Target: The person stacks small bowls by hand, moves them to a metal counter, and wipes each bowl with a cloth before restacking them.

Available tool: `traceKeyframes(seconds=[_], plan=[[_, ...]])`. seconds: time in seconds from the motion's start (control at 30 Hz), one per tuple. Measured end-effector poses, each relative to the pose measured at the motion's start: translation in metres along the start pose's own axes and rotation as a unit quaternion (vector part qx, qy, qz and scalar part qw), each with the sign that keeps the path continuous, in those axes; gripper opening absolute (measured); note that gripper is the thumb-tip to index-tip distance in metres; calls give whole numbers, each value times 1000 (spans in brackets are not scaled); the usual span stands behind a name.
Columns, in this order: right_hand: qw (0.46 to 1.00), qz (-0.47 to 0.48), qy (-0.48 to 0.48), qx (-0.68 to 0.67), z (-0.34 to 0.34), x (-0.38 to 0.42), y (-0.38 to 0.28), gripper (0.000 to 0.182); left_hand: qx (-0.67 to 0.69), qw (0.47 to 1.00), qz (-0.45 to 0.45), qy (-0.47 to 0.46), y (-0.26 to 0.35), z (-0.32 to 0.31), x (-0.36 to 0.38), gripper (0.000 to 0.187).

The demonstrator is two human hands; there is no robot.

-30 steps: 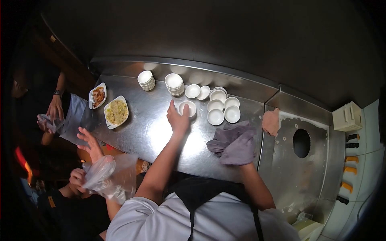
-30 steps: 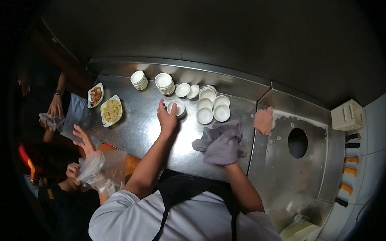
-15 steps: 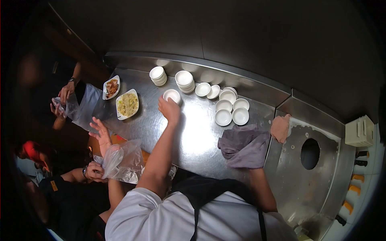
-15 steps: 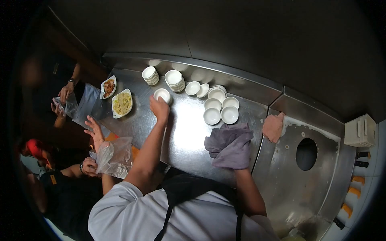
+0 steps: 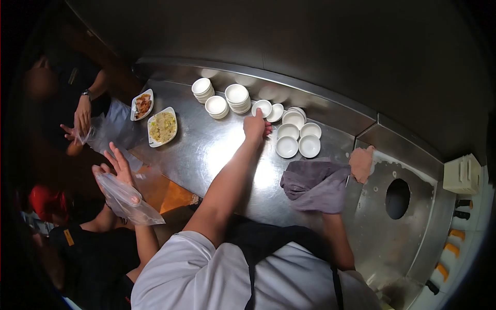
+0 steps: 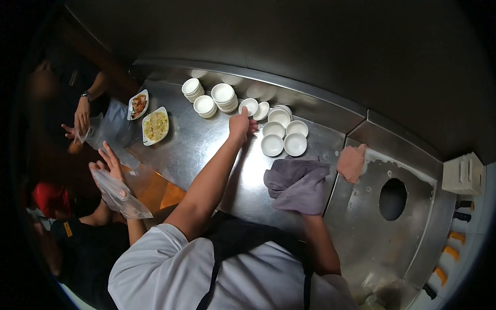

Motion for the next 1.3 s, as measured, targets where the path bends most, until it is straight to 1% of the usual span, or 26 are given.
traceKeyframes(seconds=[0.03,0.07,0.1,0.13,0.2,0.23,0.33,0.37,0.43,0.47,0.53,0.57,0.67,0.73,0.77,0.83,0.87,0.93,0.97,1.03,1.07,1.13,1.17,1.23,1.27,1.3], plan=[[1000,-17,2,23,2,4,-9,59,-4,1000,-6,11,-6,3,-14,30],[994,-10,8,112,4,8,-15,61,-9,1000,-13,21,-5,4,-18,29],[990,1,16,138,4,7,-7,59,-44,998,-29,24,-6,5,-21,21],[986,12,24,165,4,7,1,58,-79,995,-58,36,-2,6,-19,20],[990,42,42,126,0,3,42,54,-149,981,-113,59,6,6,-10,20],[990,57,52,121,1,4,43,53,-224,967,-106,56,14,2,0,21],[972,116,76,192,1,7,31,54,-349,917,-179,65,8,-3,-22,28],[964,135,84,215,1,8,21,54,-368,911,-172,65,9,-6,-21,31],[954,113,62,272,3,14,5,54,-407,898,-156,60,14,-12,-14,39],[949,73,30,304,6,18,-5,55,-423,890,-163,56,17,-15,-11,41],[970,49,8,238,2,17,20,61,-452,873,-177,49,21,-20,-8,46],[988,65,17,138,-8,12,72,67,-456,870,-182,48,20,-20,-11,47],[995,82,46,-43,0,12,101,72,-454,864,-214,48,22,-11,-18,46],[992,92,71,-46,10,16,113,69,-435,861,-260,54,29,3,-6,42],[991,100,87,-9,14,19,130,67,-424,863,-273,38,37,9,8,37],[993,75,89,-28,22,25,124,60,-392,864,-315,-13,46,11,46,25],[993,46,72,-83,33,27,78,55,-430,848,-307,-41,40,8,61,25],[986,30,59,-153,37,27,65,50,-500,810,-291,-91,23,-4,86,24],[983,44,64,-168,33,24,81,49,-515,796,-301,-107,15,-10,94,24],[992,80,69,-73,23,22,99,63,-533,773,-320,-122,3,-17,99,28],[992,99,68,39,17,23,101,81,-536,779,-303,-119,-2,-17,97,30],[985,113,76,103,17,27,97,80,-541,790,-268,-111,-6,-18,96,35],[989,110,85,53,26,31,68,63,-550,786,-262,-103,-5,-17,95,38],[992,86,84,37,29,32,53,63,-568,779,-251,-85,-4,-15,92,43],[992,68,74,72,28,31,54,81,-560,786,-242,-103,-6,-14,89,42],[990,73,67,97,28,30,51,91,-552,792,-233,-121,-11,-14,84,42]])
Point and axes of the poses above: each hand's wrist, its own x-axis away from the middle knuckle, its own z-axis out of the back of the hand, y = z × x, the point moved 5 cm from there along -x, towards the middle knuckle, and after that the axes turned 3 degrees about x, right-handed, at the moved point
